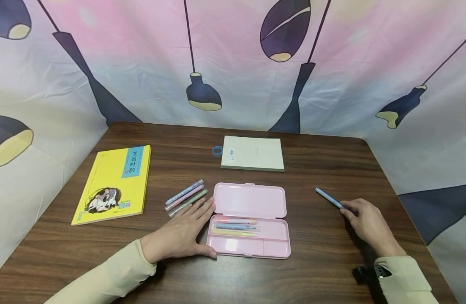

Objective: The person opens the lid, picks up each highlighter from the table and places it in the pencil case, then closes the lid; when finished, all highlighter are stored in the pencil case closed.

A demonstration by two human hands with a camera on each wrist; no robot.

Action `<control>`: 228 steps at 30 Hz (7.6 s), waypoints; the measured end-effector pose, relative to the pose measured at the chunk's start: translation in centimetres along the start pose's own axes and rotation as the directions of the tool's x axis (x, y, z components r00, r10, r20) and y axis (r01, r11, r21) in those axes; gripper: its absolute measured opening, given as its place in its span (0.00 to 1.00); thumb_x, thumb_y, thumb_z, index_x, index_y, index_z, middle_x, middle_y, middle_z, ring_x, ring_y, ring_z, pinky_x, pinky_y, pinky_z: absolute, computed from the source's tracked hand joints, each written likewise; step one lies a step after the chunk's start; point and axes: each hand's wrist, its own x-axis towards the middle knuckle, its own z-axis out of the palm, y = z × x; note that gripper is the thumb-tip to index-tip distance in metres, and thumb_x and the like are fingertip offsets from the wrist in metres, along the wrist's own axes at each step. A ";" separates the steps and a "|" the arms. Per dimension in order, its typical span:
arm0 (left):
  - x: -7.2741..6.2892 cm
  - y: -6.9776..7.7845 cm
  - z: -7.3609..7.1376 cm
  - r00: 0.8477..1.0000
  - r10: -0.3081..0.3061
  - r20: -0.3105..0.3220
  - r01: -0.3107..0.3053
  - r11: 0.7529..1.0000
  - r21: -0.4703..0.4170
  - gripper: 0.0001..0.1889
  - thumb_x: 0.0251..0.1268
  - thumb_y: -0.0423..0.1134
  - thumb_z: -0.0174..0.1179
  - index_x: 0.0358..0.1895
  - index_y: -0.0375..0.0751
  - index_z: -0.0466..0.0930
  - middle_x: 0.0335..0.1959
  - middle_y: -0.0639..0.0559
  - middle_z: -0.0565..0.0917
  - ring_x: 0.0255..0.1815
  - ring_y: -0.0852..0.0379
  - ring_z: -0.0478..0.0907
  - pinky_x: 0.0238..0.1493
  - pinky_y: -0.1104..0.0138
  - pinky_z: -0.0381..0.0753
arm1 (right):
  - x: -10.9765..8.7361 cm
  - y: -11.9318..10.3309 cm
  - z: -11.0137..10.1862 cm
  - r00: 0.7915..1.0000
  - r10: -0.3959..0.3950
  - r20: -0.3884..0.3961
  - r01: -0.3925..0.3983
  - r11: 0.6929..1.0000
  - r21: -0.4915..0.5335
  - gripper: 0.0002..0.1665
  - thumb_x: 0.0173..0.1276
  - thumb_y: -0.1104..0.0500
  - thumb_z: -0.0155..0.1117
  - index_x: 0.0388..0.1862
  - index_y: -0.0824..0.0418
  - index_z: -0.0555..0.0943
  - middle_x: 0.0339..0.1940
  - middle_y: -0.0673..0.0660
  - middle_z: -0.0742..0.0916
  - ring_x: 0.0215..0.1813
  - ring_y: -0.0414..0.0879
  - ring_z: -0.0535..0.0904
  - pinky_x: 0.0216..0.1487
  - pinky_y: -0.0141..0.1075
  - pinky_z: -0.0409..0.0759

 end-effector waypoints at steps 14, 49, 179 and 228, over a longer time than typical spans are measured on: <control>0.1 -0.1 -0.1 1.000 -0.006 0.008 0.006 1.000 -0.003 0.63 0.49 0.76 0.62 0.79 0.34 0.51 0.81 0.43 0.50 0.81 0.41 0.46 0.76 0.46 0.52 | 0.9 -3.5 -0.4 0.986 -0.127 -0.111 0.130 0.991 0.025 0.13 0.63 0.64 0.72 0.48 0.64 0.87 0.38 0.57 0.86 0.34 0.40 0.76 0.28 0.32 0.71; 0.1 0.0 0.2 1.000 -0.009 0.014 0.009 1.000 -0.007 0.63 0.48 0.78 0.60 0.79 0.36 0.51 0.81 0.44 0.50 0.81 0.43 0.45 0.77 0.47 0.51 | 1.5 -16.9 4.5 0.839 -0.543 0.006 0.526 0.815 0.242 0.16 0.60 0.67 0.73 0.48 0.58 0.89 0.42 0.45 0.84 0.42 0.35 0.78 0.41 0.30 0.80; 0.1 0.2 -0.1 1.000 -0.008 0.021 0.008 1.000 -0.004 0.63 0.50 0.76 0.61 0.79 0.35 0.50 0.81 0.43 0.49 0.81 0.42 0.44 0.76 0.46 0.52 | -2.0 -13.3 4.9 0.865 -0.449 0.222 0.429 0.893 0.136 0.62 0.57 0.28 0.68 0.76 0.67 0.62 0.78 0.65 0.64 0.78 0.62 0.58 0.74 0.22 0.32; -5.6 -4.6 -1.3 0.941 -0.146 -0.305 0.117 0.987 -0.111 0.19 0.58 0.38 0.73 0.53 0.40 0.85 0.42 0.51 0.85 0.44 0.57 0.81 0.48 0.57 0.82 | -2.1 -13.3 4.5 0.879 -0.387 0.277 0.358 0.921 0.153 0.62 0.57 0.26 0.65 0.78 0.63 0.61 0.80 0.60 0.62 0.80 0.58 0.55 0.78 0.36 0.46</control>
